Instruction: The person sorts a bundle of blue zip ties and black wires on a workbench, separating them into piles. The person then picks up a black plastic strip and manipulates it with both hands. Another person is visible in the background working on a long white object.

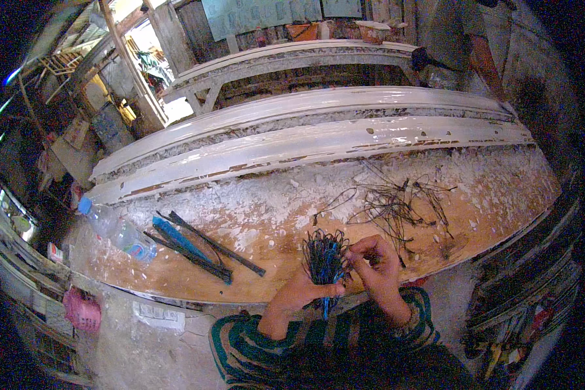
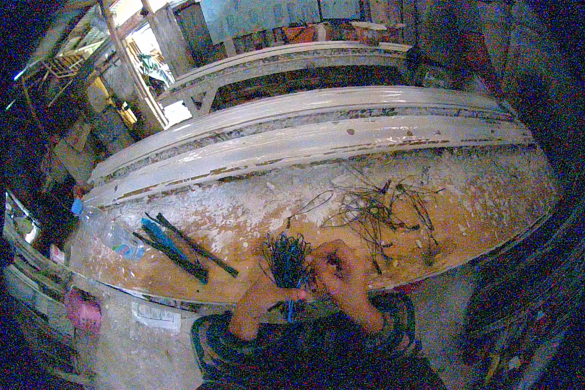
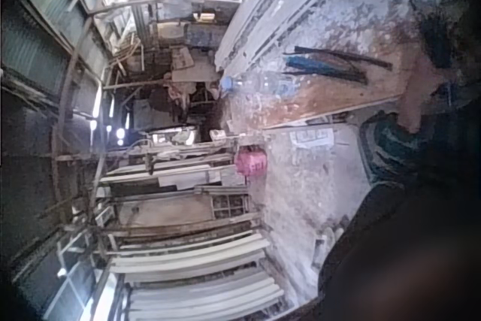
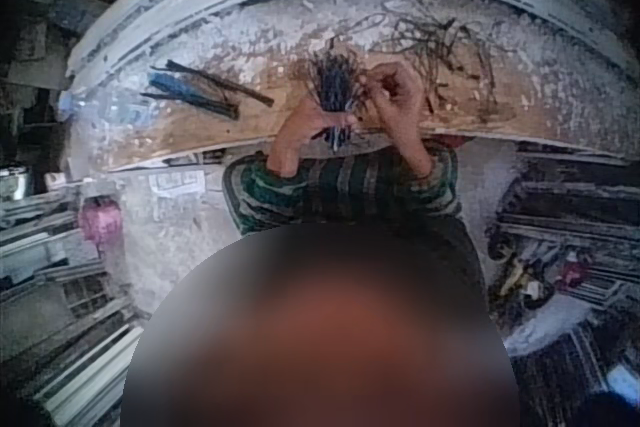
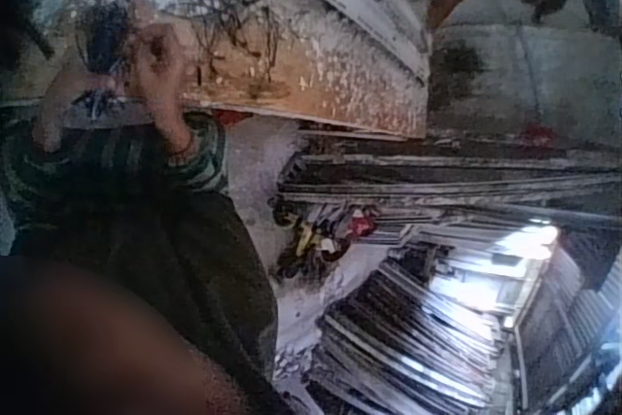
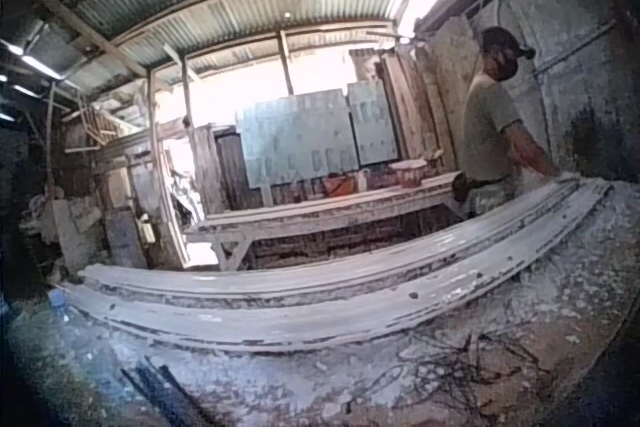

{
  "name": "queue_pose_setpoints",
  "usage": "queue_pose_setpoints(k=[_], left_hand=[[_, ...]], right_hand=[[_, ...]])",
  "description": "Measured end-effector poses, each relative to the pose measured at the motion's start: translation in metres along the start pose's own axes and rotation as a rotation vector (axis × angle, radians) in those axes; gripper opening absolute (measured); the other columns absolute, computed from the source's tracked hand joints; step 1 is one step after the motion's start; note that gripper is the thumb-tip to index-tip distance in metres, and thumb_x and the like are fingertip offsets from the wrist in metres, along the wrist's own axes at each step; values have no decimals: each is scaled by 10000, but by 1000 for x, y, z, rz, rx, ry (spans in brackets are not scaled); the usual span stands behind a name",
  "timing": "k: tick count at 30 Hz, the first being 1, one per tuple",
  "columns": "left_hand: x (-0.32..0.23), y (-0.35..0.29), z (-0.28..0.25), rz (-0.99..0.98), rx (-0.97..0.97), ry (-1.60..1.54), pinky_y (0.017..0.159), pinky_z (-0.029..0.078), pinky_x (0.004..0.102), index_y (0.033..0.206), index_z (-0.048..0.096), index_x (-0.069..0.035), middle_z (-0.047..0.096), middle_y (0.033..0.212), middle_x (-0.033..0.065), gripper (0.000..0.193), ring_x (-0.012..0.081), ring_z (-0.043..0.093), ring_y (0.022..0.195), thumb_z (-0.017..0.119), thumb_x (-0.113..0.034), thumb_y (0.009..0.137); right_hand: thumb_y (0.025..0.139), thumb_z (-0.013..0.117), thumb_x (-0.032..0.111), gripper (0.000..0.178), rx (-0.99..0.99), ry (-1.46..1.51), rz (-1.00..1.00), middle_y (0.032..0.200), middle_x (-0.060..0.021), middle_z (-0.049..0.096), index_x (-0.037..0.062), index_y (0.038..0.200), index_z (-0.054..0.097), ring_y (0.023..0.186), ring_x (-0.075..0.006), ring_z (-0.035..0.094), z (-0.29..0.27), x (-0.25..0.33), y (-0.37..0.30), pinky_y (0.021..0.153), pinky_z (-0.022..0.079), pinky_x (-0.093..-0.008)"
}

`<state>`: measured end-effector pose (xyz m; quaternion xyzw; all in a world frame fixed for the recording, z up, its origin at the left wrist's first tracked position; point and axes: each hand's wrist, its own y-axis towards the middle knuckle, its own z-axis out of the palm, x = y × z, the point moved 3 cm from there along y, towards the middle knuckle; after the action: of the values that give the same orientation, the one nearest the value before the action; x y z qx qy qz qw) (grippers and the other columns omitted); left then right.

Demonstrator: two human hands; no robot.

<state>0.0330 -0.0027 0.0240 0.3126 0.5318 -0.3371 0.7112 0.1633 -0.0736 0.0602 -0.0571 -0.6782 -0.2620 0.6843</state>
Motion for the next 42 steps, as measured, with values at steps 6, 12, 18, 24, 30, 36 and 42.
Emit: queue_pose_setpoints(k=[6, 12, 18, 24, 30, 36, 42], left_hand=[[-4, -5, 1, -235, -15, -25, 661, 471, 256, 966, 556, -56, 605, 833, 26, 275, 129, 578, 759, 674, -183, 753], [-16, -8, 5, -141, -120, -154, 654, 455, 269, 925, 559, -52, 582, 780, 27, 195, 133, 556, 722, 612, -195, 803], [-9, -7, -4, -58, -207, -302, 697, 445, 289, 1217, 401, -12, 545, 765, 28, 480, 150, 543, 748, 589, -194, 815], [-5, 0, -11, 4, -206, -470, 725, 451, 305, 1291, 308, -11, 516, 801, 15, 577, 167, 544, 799, 587, -184, 817], [-1, 1, -15, 60, -290, -456, 711, 462, 300, 1289, 321, -11, 511, 843, 13, 569, 169, 538, 813, 598, -117, 804], [2, 1, -19, 58, -305, -568, 730, 462, 321, 1093, 466, -46, 518, 833, 32, 324, 200, 534, 805, 595, -116, 805], [3, -1, -18, 92, -359, -643, 792, 456, 393, 970, 471, -70, 521, 804, 55, 177, 239, 544, 816, 559, -117, 824]], right_hand=[[778, 591, -7, 114, 33, -64, -140, 817, -77, 589, -3, 881, 542, 751, -134, 576, 3, 1, 3, 653, 477, -252], [785, 597, 80, 147, -30, -457, -97, 858, -82, 608, 20, 918, 592, 774, -165, 574, -31, 6, 16, 697, 462, -284], [755, 606, 106, 164, -209, -1031, -202, 835, -122, 592, 64, 913, 616, 764, -275, 558, -73, -1, 36, 683, 445, -357], [734, 593, 89, 99, -192, -1096, -188, 833, -136, 574, 54, 823, 619, 796, -314, 544, -73, -17, 45, 693, 432, -394], [700, 607, 61, 102, -191, -1145, -214, 834, -134, 574, 56, 802, 616, 765, -324, 544, -75, -13, 41, 687, 432, -409], [694, 621, 35, 76, -414, -955, -402, 783, -106, 564, 62, 764, 611, 740, -271, 543, -76, 0, 42, 677, 430, -371], [714, 624, 34, 51, -466, -769, -537, 788, -72, 578, 52, 759, 607, 749, -212, 540, -72, 25, 28, 712, 428, -331]])
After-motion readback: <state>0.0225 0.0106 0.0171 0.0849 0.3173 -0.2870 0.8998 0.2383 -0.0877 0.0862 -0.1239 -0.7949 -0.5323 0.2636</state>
